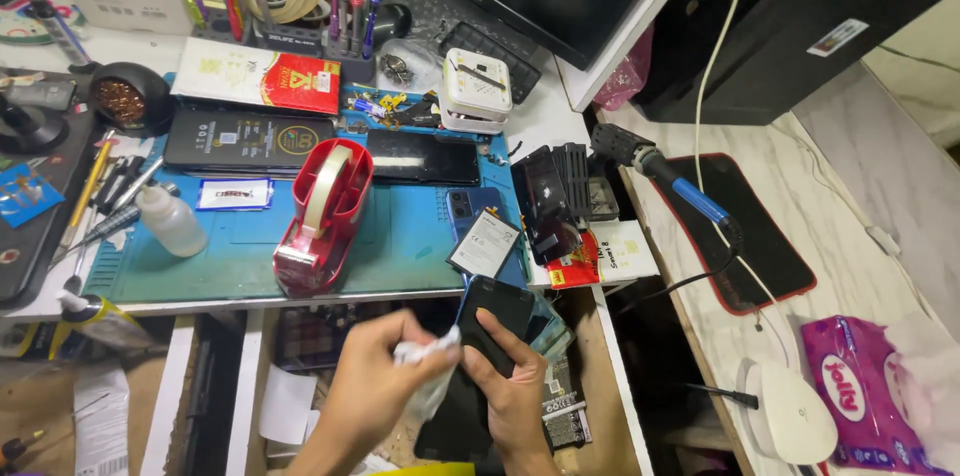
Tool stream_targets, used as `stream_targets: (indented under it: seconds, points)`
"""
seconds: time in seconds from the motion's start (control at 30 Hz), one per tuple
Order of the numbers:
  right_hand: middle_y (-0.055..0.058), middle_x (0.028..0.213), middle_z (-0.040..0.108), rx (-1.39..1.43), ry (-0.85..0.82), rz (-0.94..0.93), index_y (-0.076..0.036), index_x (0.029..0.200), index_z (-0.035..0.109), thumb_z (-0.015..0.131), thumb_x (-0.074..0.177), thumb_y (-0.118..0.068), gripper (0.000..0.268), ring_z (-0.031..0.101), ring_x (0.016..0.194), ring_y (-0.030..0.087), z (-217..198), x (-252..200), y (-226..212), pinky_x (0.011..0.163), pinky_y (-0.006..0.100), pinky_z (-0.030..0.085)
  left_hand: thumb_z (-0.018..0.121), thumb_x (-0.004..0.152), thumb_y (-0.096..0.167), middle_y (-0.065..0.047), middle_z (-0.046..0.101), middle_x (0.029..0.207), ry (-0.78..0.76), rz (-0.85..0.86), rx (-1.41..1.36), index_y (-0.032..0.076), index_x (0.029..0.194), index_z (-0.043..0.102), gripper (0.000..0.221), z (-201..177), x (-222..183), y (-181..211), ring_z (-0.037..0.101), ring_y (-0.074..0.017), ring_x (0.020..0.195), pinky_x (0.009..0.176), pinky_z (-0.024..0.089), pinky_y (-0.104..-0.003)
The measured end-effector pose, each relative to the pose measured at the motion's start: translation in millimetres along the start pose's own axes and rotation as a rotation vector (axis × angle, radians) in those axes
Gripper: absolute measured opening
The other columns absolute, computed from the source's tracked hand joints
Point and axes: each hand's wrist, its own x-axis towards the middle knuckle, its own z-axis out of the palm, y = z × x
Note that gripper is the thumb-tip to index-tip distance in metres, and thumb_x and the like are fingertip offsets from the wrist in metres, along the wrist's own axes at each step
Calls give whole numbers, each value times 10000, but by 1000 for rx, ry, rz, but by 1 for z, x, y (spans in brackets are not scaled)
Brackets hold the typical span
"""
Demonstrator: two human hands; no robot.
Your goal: Cleaning and inspecting internal components of a mobile phone during repair
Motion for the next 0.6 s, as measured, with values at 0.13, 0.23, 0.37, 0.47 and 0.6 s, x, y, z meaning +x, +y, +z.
stream_targets:
  seconds: [0.13,0.23,0.37,0.47,0.6]
  points:
    - [83,1214,821,-175,-6,-53,-110,1217,794,879,736,-198,496,703,1227,167,1,-1,-8,1137,356,459,1071,626,99,-49,743,509,-8,-86,99,41,535,713,373,-19,-27,-74,550,-93,486,491,405,-264]
    - [72,1125,833,-172,-136,-138,-78,1226,786,883,768,-139,472,697,1022,86,-2,-5,6,938,267,536,1000,686,158,-28,644,579,33,-39,84,63,607,680,343,-10,-5,4,529,-107,590,549,418,-297]
    - [96,1152,842,-120,-130,37,-59,1187,819,911,694,-122,505,735,1072,150,-6,-10,4,1019,312,523,925,770,154,-45,663,598,39,185,-88,97,636,583,371,5,62,68,555,-103,535,486,402,-285]
    - [191,1017,836,109,-136,149,-5,1187,800,890,685,-74,514,759,910,246,-2,-17,-4,845,399,609,887,800,338,-4,662,700,254,346,214,125,715,633,342,3,83,95,526,-92,622,554,419,-301]
    - [272,1035,731,332,-28,346,-51,1329,682,822,709,-110,638,681,793,345,1,-14,-18,673,454,586,840,817,477,-97,697,798,330,480,659,160,1075,678,440,7,93,61,630,-356,690,579,474,-497]
